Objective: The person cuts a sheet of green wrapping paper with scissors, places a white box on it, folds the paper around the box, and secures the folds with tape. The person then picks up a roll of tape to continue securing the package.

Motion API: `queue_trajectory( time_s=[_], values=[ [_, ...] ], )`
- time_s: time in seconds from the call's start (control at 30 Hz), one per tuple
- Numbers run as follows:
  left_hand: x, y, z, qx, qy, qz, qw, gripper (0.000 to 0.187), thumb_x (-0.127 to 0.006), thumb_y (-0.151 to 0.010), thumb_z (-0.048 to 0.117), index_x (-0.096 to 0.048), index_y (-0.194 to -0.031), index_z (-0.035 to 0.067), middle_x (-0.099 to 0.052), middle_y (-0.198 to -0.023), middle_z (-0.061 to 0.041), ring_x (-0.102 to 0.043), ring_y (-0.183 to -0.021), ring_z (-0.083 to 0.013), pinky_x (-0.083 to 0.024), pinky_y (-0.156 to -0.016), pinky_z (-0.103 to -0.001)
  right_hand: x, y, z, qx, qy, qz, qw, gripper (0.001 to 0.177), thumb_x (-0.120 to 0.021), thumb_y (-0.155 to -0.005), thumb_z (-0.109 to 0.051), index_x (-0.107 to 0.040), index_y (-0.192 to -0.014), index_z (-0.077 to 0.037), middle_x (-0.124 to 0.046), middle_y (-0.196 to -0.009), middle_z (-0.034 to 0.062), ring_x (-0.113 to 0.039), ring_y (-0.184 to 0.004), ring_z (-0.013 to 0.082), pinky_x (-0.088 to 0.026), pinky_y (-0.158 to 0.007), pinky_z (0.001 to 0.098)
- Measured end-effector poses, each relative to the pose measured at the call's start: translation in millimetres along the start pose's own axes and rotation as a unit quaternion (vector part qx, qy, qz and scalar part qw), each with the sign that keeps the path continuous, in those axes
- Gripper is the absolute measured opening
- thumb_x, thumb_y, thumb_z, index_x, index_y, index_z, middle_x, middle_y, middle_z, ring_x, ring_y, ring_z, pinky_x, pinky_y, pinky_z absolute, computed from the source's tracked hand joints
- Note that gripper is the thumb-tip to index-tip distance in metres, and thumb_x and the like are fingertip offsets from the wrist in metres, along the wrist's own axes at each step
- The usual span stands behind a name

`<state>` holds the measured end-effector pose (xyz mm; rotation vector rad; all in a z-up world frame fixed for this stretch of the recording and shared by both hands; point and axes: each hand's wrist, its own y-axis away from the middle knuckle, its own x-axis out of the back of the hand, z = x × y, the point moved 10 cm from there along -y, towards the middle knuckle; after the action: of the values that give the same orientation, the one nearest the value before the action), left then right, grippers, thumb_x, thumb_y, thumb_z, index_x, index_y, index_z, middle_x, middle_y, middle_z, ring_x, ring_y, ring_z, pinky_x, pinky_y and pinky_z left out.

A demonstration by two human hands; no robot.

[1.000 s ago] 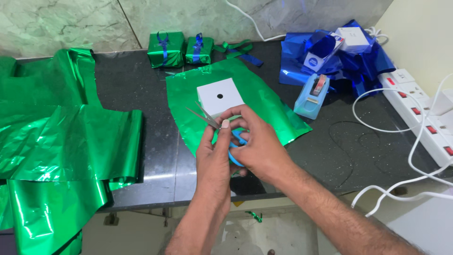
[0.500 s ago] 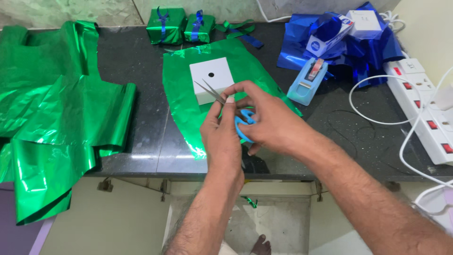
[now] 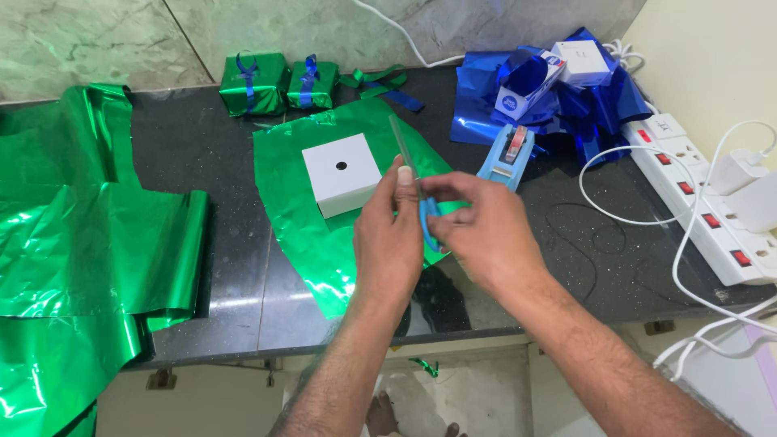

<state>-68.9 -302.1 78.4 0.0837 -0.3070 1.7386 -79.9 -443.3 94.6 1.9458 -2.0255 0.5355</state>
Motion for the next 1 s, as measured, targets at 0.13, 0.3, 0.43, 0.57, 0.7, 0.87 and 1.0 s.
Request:
queue_trajectory(
  time_s=[0.13, 0.3, 0.43, 0.57, 0.7, 0.87, 1.0],
  values=[
    [-8, 11, -19, 0.013, -0.126, -0.101, 0.987, 0.054, -0.061, -0.093, 0.043, -0.062, -0.134, 0.008, -0.071, -0.123, -0.014, -0.071, -0.107, -0.0311, -0.055, -0.091, -0.043, 44, 28, 30, -0.021, 0.026, 0.205, 0.978, 0.041, -0.075, -0.083, -0.007, -0.067, -0.122, 0.000, -0.074, -0.104, 0.0070, -0.075, -0.075, 0.0116, -0.059, -0.063, 0.0287],
    [6, 47, -28, -0.174, -0.360, -0.149, 0.904, 0.068, -0.064, -0.090, 0.040, -0.048, -0.149, 0.010, -0.040, -0.155, -0.023, -0.032, -0.141, -0.0435, -0.025, -0.110, -0.064, 82, 60, 75, -0.101, 0.188, 0.297, 0.930, 0.040, -0.076, -0.086, -0.012, -0.068, -0.123, -0.002, -0.077, -0.104, 0.0129, -0.075, -0.083, 0.0222, -0.057, -0.080, 0.0390],
    [12, 52, -57, -0.136, -0.423, -0.170, 0.880, 0.076, -0.058, -0.093, 0.050, -0.039, -0.156, 0.013, -0.024, -0.162, -0.028, -0.015, -0.149, -0.0541, -0.012, -0.113, -0.074, 101, 60, 109, -0.183, 0.282, 0.299, 0.893, 0.039, -0.076, -0.088, -0.017, -0.070, -0.125, -0.007, -0.076, -0.109, 0.0149, -0.074, -0.091, 0.0320, -0.056, -0.086, 0.0458],
    [14, 51, -70, -0.148, -0.438, -0.195, 0.865, 0.074, -0.051, -0.096, 0.055, -0.038, -0.156, 0.013, -0.022, -0.163, -0.028, -0.010, -0.152, -0.0533, -0.009, -0.114, -0.073, 108, 46, 121, -0.202, 0.349, 0.240, 0.883, 0.040, -0.078, -0.089, -0.018, -0.071, -0.127, -0.009, -0.075, -0.114, 0.0176, -0.072, -0.101, 0.0378, -0.055, -0.090, 0.0482],
    [26, 47, -80, -0.158, -0.430, -0.225, 0.860, 0.071, -0.046, -0.098, 0.055, -0.038, -0.157, 0.017, -0.019, -0.165, -0.026, -0.007, -0.153, -0.0501, -0.004, -0.116, -0.071, 111, 32, 135, -0.286, 0.402, 0.176, 0.852, 0.040, -0.077, -0.088, -0.020, -0.072, -0.128, -0.018, -0.073, -0.117, 0.0166, -0.070, -0.108, 0.0378, -0.054, -0.091, 0.0524],
    [39, 45, -85, -0.167, -0.420, -0.248, 0.857, 0.068, -0.044, -0.099, 0.056, -0.040, -0.158, 0.023, -0.020, -0.167, -0.021, -0.006, -0.155, -0.0462, -0.002, -0.119, -0.069, 110, 20, 129, -0.288, 0.457, 0.117, 0.833, 0.042, -0.076, -0.086, -0.019, -0.074, -0.128, -0.025, -0.072, -0.121, 0.0144, -0.066, -0.116, 0.0371, -0.053, -0.096, 0.0531],
    [47, 43, -84, -0.179, -0.398, -0.240, 0.867, 0.069, -0.048, -0.098, 0.055, -0.042, -0.157, 0.020, -0.024, -0.166, -0.021, -0.011, -0.155, -0.0433, -0.003, -0.120, -0.067, 96, 19, 96, -0.175, 0.518, 0.163, 0.821, 0.040, -0.077, -0.080, -0.017, -0.076, -0.120, -0.016, -0.067, -0.125, 0.0135, -0.058, -0.120, 0.0380, -0.049, -0.095, 0.0518]
  ],
)
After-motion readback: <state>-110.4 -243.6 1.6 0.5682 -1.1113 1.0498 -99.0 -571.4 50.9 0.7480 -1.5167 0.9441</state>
